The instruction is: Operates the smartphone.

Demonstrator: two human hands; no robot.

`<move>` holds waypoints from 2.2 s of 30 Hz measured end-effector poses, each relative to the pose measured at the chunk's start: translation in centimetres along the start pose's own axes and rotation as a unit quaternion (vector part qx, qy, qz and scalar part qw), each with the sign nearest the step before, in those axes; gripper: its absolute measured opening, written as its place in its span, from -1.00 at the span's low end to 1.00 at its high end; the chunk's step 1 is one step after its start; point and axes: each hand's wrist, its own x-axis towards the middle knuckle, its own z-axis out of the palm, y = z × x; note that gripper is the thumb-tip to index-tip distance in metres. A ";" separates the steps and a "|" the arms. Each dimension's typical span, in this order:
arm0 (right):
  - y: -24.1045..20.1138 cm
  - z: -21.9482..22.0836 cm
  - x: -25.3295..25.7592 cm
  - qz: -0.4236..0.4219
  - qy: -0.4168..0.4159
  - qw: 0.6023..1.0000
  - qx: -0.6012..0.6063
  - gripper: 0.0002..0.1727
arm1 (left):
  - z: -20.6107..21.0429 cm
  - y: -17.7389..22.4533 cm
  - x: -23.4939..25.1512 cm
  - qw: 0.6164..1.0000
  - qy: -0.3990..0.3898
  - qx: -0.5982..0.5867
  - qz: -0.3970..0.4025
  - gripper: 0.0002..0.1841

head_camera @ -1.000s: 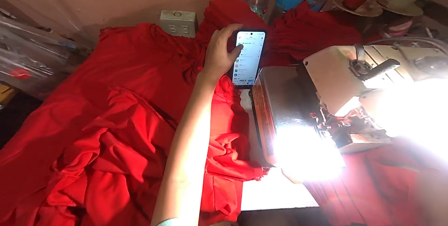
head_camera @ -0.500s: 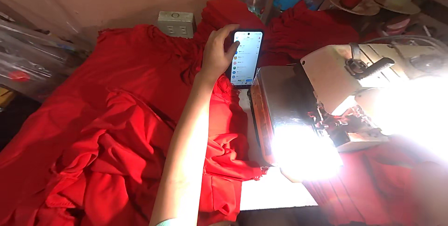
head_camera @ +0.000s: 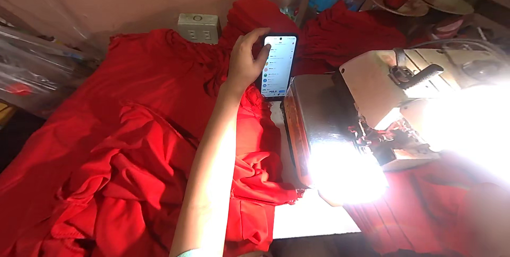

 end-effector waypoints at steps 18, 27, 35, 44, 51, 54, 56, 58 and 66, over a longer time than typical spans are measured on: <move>1.1 -1.2 -0.7 -0.002 -0.001 1.000 0.011 -0.77 | -1.3 0.8 -1.3 0.974 -0.159 0.008 -0.164 -0.04; -0.2 0.3 -0.1 0.036 0.051 0.998 0.023 -0.74 | 1.0 3.9 -3.0 0.863 -0.300 0.266 -0.306 0.45; 1.0 -1.1 0.0 0.012 -0.025 0.999 0.045 -0.81 | 2.3 4.3 -3.8 0.891 -0.188 0.253 -0.326 0.51; -0.2 0.3 0.2 0.023 0.013 0.999 0.026 -0.84 | 3.3 4.3 -3.7 0.884 -0.173 0.289 -0.326 0.54; -0.2 0.2 0.1 0.023 0.010 0.999 0.033 -0.81 | 2.1 4.4 -3.5 0.903 -0.158 0.221 -0.333 0.44; -0.3 0.4 -0.1 0.027 0.028 0.999 0.027 -0.78 | 0.9 4.0 -3.2 0.925 -0.099 0.117 -0.347 -0.04; -0.7 0.9 0.0 0.030 0.040 0.998 0.029 -0.74 | 0.3 3.6 -2.8 0.926 -0.066 0.061 -0.367 -0.35; -0.4 0.5 -0.1 0.030 0.035 0.999 0.028 -0.77 | -0.1 2.9 -2.5 0.927 -0.051 0.006 -0.372 -0.41; 0.2 0.0 -0.2 0.013 0.026 1.000 0.010 -0.77 | -0.2 1.7 -2.5 0.935 -0.004 -0.094 -0.343 -0.43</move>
